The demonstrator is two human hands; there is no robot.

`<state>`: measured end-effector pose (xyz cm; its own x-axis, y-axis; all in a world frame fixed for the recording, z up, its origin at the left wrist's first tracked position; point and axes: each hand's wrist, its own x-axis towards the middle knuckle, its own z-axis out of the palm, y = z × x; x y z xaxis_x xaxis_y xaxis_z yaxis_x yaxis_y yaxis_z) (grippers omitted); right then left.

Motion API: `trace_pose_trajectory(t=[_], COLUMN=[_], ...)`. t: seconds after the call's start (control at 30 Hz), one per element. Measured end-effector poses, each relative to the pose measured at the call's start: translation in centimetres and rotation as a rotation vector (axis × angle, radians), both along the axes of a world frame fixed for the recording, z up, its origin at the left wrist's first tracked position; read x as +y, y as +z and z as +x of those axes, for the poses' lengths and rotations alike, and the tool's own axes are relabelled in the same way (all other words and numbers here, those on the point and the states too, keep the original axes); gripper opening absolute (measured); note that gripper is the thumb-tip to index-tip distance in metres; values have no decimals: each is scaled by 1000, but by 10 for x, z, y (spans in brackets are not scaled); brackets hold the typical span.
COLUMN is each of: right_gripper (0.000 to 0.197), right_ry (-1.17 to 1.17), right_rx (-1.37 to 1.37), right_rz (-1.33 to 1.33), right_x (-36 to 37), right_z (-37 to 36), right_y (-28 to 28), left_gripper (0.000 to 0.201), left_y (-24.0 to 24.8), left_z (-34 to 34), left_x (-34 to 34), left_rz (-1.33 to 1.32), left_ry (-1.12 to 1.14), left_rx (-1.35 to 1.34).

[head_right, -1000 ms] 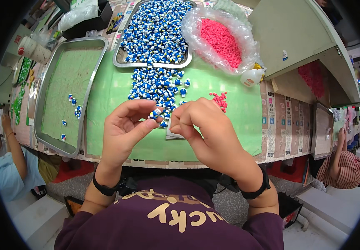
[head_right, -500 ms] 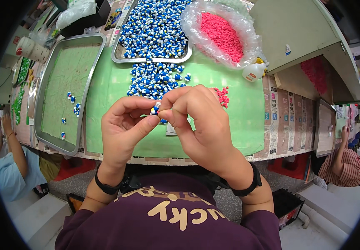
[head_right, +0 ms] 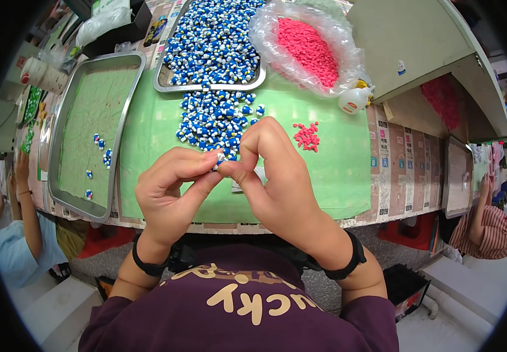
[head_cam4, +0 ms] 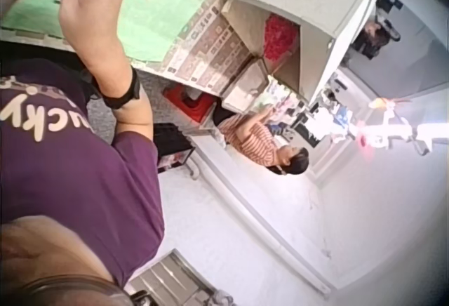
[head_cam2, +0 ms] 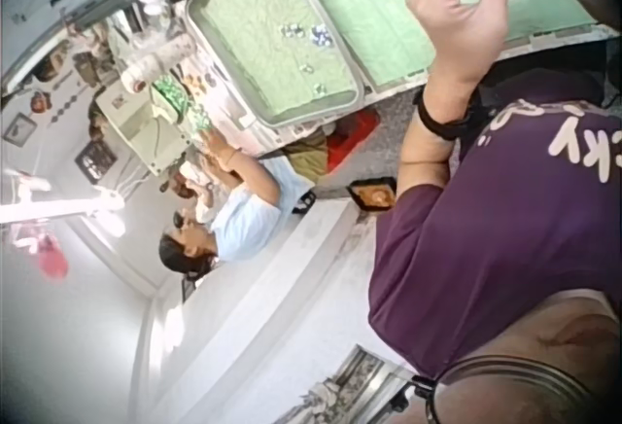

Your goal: The person repeatedly picks a blue-and-white capsule from a tray and a small pink piece from a pile, then joins them together by hand. The assembled units are placed into a metal tray on the left. The process is repeated continuously throughout the clip.

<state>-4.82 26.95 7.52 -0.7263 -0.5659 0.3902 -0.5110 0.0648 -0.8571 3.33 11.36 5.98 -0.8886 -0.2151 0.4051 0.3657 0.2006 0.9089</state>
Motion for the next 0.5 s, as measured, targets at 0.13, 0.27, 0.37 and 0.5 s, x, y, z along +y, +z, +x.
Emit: trace_pose_trajectory(t=[0.13, 0.27, 0.37, 0.5], right_gripper=[28, 23, 16, 12], right_ry=[64, -68, -178, -158], right_rx=[-114, -36, 16, 57], right_rz=[-21, 78, 374, 572], right_x=[6, 41, 69, 91], right_z=[-7, -34, -50, -54], right_y=[6, 11, 4, -20], left_gripper=[21, 16, 15, 14], left_y=[-1, -3, -15, -13], left_z=[5, 16, 39, 68], left_x=[-4, -47, -104, -155], left_rz=[220, 221, -55, -468], left_ry=[-37, 164, 489, 730], left_rx=[-62, -84, -56, -455])
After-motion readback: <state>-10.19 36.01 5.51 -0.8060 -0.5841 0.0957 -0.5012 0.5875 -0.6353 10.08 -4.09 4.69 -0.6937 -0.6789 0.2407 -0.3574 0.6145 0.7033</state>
